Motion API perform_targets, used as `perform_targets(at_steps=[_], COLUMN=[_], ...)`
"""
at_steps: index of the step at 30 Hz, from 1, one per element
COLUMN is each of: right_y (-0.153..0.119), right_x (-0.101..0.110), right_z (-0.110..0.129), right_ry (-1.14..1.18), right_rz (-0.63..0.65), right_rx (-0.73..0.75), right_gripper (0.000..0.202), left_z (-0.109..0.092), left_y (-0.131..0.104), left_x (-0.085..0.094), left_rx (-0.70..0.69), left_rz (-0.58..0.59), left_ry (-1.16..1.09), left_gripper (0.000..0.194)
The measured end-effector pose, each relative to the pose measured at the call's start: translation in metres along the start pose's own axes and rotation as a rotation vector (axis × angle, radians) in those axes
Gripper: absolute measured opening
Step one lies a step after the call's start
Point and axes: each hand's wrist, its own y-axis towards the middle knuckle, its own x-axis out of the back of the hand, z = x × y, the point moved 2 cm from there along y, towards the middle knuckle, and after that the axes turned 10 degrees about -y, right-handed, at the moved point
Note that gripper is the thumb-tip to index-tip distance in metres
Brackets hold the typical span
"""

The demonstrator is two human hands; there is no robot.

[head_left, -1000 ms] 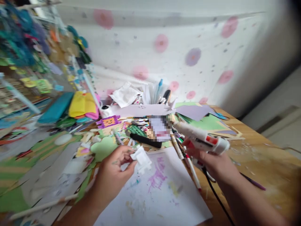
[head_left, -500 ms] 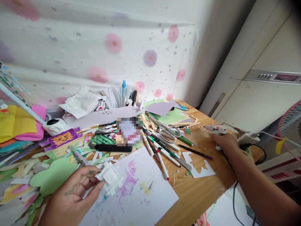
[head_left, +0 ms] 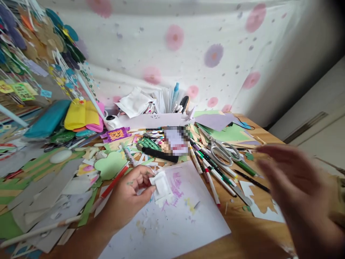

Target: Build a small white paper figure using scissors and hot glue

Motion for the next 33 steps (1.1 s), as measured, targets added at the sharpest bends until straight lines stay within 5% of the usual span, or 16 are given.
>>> perform_targets(at_steps=[2, 4, 8, 33], right_y=[0.002, 0.0, -0.008, -0.025], right_x=[-0.048, -0.086, -0.128, -0.146], right_z=[0.041, 0.068, 0.081, 0.07], right_ry=[0.196, 0.346, 0.545, 0.58], right_rz=[0.441, 0.729, 0.975, 0.921], right_rx=[0.103, 0.128, 0.075, 0.024], right_gripper=[0.024, 0.031, 0.03, 0.015], left_z=[-0.001, -0.004, -0.009, -0.002], left_y=[-0.002, -0.002, -0.001, -0.003], left_x=[0.0, 0.001, 0.001, -0.003], left_rx=[0.006, -0.013, -0.061, -0.124], left_rz=[0.003, -0.001, 0.018, 0.114], left_ry=[-0.009, -0.002, 0.026, 0.251], left_gripper=[0.015, 0.014, 0.011, 0.021])
